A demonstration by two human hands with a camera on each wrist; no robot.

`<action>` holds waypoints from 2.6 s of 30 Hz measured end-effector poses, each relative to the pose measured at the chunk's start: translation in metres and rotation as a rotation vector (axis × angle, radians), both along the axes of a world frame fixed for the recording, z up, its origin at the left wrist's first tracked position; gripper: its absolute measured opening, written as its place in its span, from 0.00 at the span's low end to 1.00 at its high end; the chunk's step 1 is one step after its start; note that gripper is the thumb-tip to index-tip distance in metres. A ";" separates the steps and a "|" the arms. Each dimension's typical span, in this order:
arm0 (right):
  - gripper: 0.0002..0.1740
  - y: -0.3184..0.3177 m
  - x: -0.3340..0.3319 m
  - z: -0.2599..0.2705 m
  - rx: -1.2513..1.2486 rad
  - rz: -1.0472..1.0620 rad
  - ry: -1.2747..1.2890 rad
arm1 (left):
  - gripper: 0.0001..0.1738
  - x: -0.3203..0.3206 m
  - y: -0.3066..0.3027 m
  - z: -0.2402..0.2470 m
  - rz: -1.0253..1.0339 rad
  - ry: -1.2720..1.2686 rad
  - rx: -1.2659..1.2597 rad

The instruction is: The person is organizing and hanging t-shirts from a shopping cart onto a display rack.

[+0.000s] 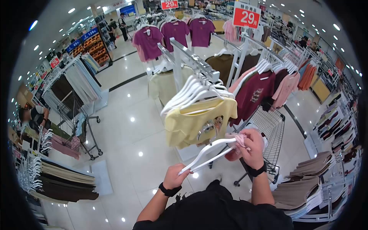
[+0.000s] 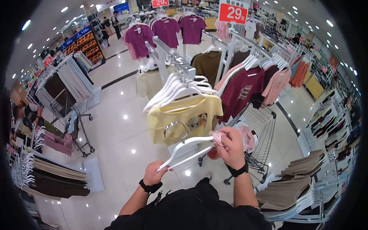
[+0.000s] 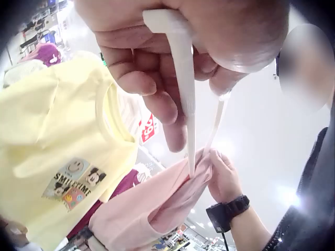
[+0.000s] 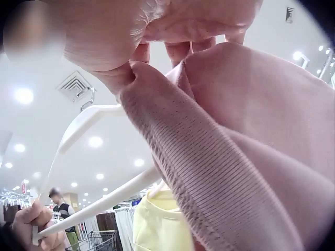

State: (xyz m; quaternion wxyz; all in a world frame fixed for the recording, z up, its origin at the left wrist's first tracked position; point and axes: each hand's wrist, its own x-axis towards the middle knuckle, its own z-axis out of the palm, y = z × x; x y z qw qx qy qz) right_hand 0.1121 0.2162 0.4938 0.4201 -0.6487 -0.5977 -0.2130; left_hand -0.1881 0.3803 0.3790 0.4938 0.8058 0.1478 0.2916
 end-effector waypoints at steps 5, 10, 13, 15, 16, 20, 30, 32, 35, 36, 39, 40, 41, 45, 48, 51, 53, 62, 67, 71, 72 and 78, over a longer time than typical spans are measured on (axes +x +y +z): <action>0.18 0.000 -0.024 0.026 -0.371 0.032 0.075 | 0.07 -0.031 0.025 0.035 0.082 0.099 -0.111; 0.12 0.025 -0.049 0.018 -0.295 0.118 0.684 | 0.28 -0.050 0.062 0.010 -0.111 -0.671 -0.933; 0.10 0.026 -0.070 0.007 -0.218 0.368 0.987 | 0.29 -0.049 0.068 0.000 0.149 -0.469 -0.747; 0.08 0.031 -0.108 0.025 -0.433 0.596 1.085 | 0.19 -0.022 0.039 0.024 -0.040 -0.220 -0.430; 0.08 0.034 -0.115 0.024 -0.457 0.631 1.025 | 0.24 -0.011 0.031 0.017 -0.082 -0.169 -0.348; 0.10 0.053 -0.140 0.041 -0.541 0.855 0.828 | 0.18 0.006 0.004 -0.004 -0.268 0.129 -0.762; 0.10 0.048 -0.153 0.017 -0.497 0.792 0.995 | 0.11 -0.011 -0.003 -0.009 -0.319 0.056 -0.437; 0.10 0.051 -0.155 0.011 -0.494 0.767 0.962 | 0.12 -0.013 -0.006 -0.017 -0.229 0.035 -0.458; 0.10 0.050 -0.150 -0.004 -0.500 0.713 0.856 | 0.16 -0.017 0.008 -0.037 -0.112 -0.034 -0.373; 0.10 0.048 -0.146 -0.010 -0.510 0.688 0.782 | 0.17 -0.027 0.024 -0.060 -0.009 0.038 -0.299; 0.10 0.043 -0.133 -0.023 -0.344 0.631 0.751 | 0.17 -0.039 0.052 -0.091 0.388 -0.010 -0.001; 0.09 0.025 -0.118 -0.010 -0.434 0.486 0.820 | 0.17 -0.059 0.068 -0.093 0.472 -0.046 -0.091; 0.10 0.019 -0.098 -0.035 -0.253 0.510 0.917 | 0.17 -0.075 0.086 -0.092 0.547 -0.078 -0.182; 0.10 -0.009 -0.059 -0.027 -0.406 0.304 0.650 | 0.09 -0.098 0.095 -0.032 0.557 0.092 -0.012; 0.13 -0.021 -0.035 -0.032 -0.461 0.212 0.427 | 0.07 -0.102 0.108 -0.009 0.487 0.201 -0.131; 0.15 -0.025 -0.027 -0.048 -0.464 0.169 0.470 | 0.07 -0.080 0.097 0.016 0.338 0.307 -0.262; 0.15 -0.022 -0.013 -0.056 -0.444 0.163 0.523 | 0.05 -0.038 0.068 0.029 0.125 0.226 -0.207; 0.14 0.006 0.072 -0.059 -0.385 0.187 0.693 | 0.07 0.056 0.063 0.069 0.066 0.183 -0.100; 0.16 0.033 0.120 -0.063 -0.300 0.221 0.717 | 0.08 0.095 0.085 0.080 0.040 0.083 -0.204; 0.15 0.060 0.157 -0.055 -0.274 0.285 0.743 | 0.08 0.124 0.077 0.098 0.252 0.174 -0.112; 0.14 0.068 0.164 -0.054 -0.268 0.340 0.779 | 0.08 0.129 0.078 0.097 0.269 0.175 -0.111; 0.18 0.127 0.189 -0.007 -0.290 0.507 0.507 | 0.07 0.152 0.079 0.085 0.498 0.197 0.128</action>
